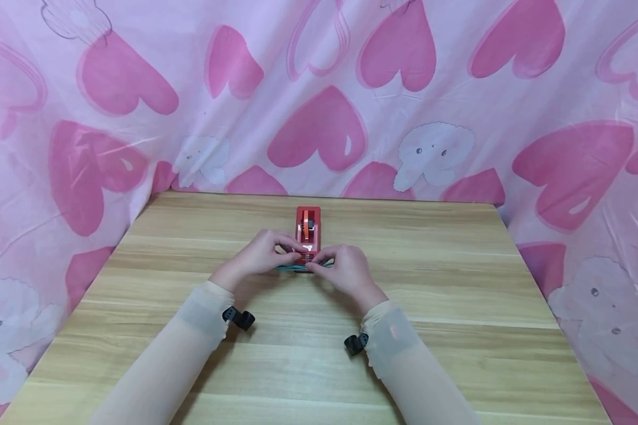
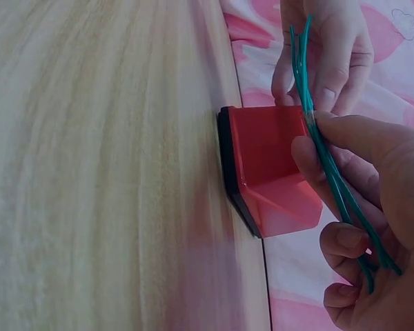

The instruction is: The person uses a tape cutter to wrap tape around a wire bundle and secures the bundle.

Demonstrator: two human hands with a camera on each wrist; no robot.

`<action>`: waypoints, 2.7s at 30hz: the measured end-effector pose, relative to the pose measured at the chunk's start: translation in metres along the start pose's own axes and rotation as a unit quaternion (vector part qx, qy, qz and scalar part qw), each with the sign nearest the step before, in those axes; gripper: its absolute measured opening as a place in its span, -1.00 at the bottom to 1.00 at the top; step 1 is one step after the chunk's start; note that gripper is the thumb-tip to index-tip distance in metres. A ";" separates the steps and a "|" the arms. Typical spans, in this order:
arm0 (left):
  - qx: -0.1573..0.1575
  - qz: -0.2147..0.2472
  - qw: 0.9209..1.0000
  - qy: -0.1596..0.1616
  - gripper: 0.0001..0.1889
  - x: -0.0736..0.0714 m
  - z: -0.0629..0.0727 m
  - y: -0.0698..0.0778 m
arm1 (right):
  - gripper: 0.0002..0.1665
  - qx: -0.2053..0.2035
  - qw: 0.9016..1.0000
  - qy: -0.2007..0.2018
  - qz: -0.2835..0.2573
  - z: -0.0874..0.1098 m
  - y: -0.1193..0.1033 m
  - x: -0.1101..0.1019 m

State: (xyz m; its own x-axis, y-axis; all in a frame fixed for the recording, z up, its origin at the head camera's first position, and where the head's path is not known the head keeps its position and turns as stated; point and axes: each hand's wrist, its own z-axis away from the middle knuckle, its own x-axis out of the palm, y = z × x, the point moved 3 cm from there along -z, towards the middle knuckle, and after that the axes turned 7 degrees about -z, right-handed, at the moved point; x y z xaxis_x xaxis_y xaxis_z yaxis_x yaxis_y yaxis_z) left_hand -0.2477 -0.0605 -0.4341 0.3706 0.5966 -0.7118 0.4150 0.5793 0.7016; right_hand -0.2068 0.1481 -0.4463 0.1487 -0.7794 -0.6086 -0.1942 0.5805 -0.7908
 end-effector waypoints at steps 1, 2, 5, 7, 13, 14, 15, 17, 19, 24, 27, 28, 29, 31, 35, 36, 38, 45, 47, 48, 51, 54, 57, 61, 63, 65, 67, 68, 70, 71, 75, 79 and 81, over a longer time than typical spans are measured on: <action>0.001 -0.002 1.000 0.001 -0.77 -0.001 0.000 0.000 | -0.84 0.001 1.000 0.002 0.000 0.000 0.000 0.000; 0.002 -0.004 1.000 0.003 -0.79 -0.001 -0.001 0.000 | -0.84 0.000 1.000 0.003 0.001 0.000 0.000 0.000; 0.001 -0.012 1.000 0.008 -0.83 -0.002 -0.002 0.001 | -0.83 -0.003 1.000 0.008 0.006 0.000 -0.002 0.001; -0.003 -0.015 1.000 0.011 -0.85 -0.002 -0.003 0.001 | -0.84 -0.006 1.000 0.010 0.009 0.000 -0.002 0.001; -0.012 -0.009 1.000 0.015 -0.87 0.000 -0.005 0.000 | -0.88 -0.002 1.000 0.005 0.010 -0.001 -0.003 0.002; -0.011 -0.007 1.000 0.016 -0.88 0.000 -0.005 0.000 | -0.89 -0.001 1.000 0.002 0.010 -0.001 -0.003 0.002; -0.011 -0.005 1.000 0.018 -0.89 0.000 -0.005 -0.001 | -0.89 0.000 1.000 0.000 0.010 -0.001 -0.003 0.003; -0.013 0.000 1.000 0.021 -0.89 0.001 -0.005 -0.002 | -0.90 0.000 1.000 -0.002 0.010 -0.001 -0.003 0.003; -0.017 0.006 1.000 0.023 -0.89 0.001 -0.005 -0.003 | -0.90 -0.002 1.000 -0.004 0.014 -0.002 -0.003 0.003; -0.024 0.021 0.999 0.020 -0.87 0.001 -0.005 -0.007 | -0.88 -0.005 1.000 -0.004 0.024 -0.003 -0.005 0.002; -0.020 0.028 0.999 0.012 -0.87 0.001 -0.005 -0.009 | -0.88 -0.003 1.000 -0.005 0.025 -0.004 -0.005 0.002; -0.018 0.033 0.999 0.009 -0.87 0.001 -0.005 -0.009 | -0.88 -0.003 1.000 -0.006 0.025 -0.004 -0.005 0.002; -0.017 0.036 0.999 0.005 -0.87 0.001 -0.005 -0.010 | -0.88 -0.001 1.000 -0.007 0.024 -0.004 -0.005 0.002; -0.015 0.043 0.999 -0.001 -0.86 0.000 -0.005 -0.011 | -0.88 0.001 1.000 -0.007 0.023 -0.004 -0.005 0.002; -0.015 0.057 0.998 -0.006 -0.84 0.000 -0.005 -0.012 | -0.89 -0.001 1.000 0.000 0.029 -0.004 -0.005 0.002; -0.015 0.060 0.998 -0.006 -0.84 0.001 -0.005 -0.012 | -0.90 -0.004 0.999 0.004 0.033 -0.004 -0.005 0.003; -0.016 0.066 0.998 -0.007 -0.85 0.001 -0.006 -0.013 | -0.92 -0.010 0.999 0.010 0.042 -0.005 -0.005 0.004; -0.008 0.071 0.997 -0.015 -0.77 0.002 -0.007 -0.016 | -0.94 -0.022 0.998 0.019 0.061 -0.006 -0.007 0.006; -0.001 0.073 0.997 -0.016 -0.72 0.002 -0.007 -0.016 | -0.94 -0.021 0.997 0.021 0.066 -0.006 -0.007 0.006; 0.004 0.070 0.997 -0.017 -0.70 0.001 -0.007 -0.016 | -0.94 -0.019 0.997 0.021 0.069 -0.006 -0.007 0.006; 0.015 0.061 0.998 -0.017 -0.69 0.001 -0.008 -0.016 | -0.95 -0.021 0.996 0.026 0.082 -0.006 -0.009 0.007; 0.024 0.047 0.998 -0.017 -0.69 0.001 -0.008 -0.015 | -0.95 -0.029 0.994 0.033 0.099 -0.006 -0.011 0.007; 0.026 0.041 0.999 -0.018 -0.69 0.000 -0.007 -0.014 | -0.95 -0.037 0.992 0.035 0.112 -0.007 -0.013 0.008; 0.025 0.033 0.999 -0.020 -0.67 0.001 -0.007 -0.014 | -0.94 -0.034 0.992 0.030 0.121 -0.007 -0.014 0.007; 0.027 0.028 0.999 -0.019 -0.66 0.001 -0.007 -0.013 | -0.93 -0.032 0.991 0.029 0.123 -0.008 -0.014 0.007; 0.028 0.027 0.999 -0.016 -0.66 0.001 -0.006 -0.012 | -0.93 -0.034 0.992 0.030 0.122 -0.008 -0.015 0.007; 0.024 0.031 0.999 -0.014 -0.67 0.001 -0.006 -0.012 | -0.93 -0.043 0.991 0.022 0.127 -0.007 -0.013 0.010; 0.021 0.033 0.999 -0.012 -0.68 0.002 -0.005 -0.012 | -0.94 -0.044 0.991 0.012 0.125 -0.006 -0.012 0.013; 0.017 0.033 0.999 -0.018 -0.68 0.002 -0.005 -0.011 | -0.93 -0.040 0.993 -0.008 0.113 -0.004 -0.007 0.018; 0.015 0.034 0.999 -0.020 -0.68 0.001 -0.006 -0.011 | -0.93 -0.038 0.993 -0.018 0.106 -0.004 -0.005 0.020; 0.017 0.039 0.999 -0.026 -0.66 0.002 -0.007 -0.009 | -0.93 -0.025 0.997 -0.028 0.071 -0.001 0.004 0.021; 0.013 0.034 0.999 -0.016 -0.66 0.001 -0.007 -0.006 | -0.94 -0.029 0.998 -0.024 0.051 -0.001 0.003 0.012; 0.006 0.028 0.999 -0.016 -0.66 0.000 -0.006 -0.005 | -0.94 -0.016 0.999 -0.032 0.036 -0.001 0.003 0.008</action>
State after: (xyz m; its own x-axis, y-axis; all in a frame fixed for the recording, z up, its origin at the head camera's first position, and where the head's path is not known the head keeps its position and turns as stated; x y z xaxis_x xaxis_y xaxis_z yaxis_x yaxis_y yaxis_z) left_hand -0.2546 -0.0601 -0.4378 0.4204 0.6089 -0.6727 0.4021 0.5396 0.7397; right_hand -0.2074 0.1434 -0.4530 0.1954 -0.7179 -0.6682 -0.2370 0.6266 -0.7424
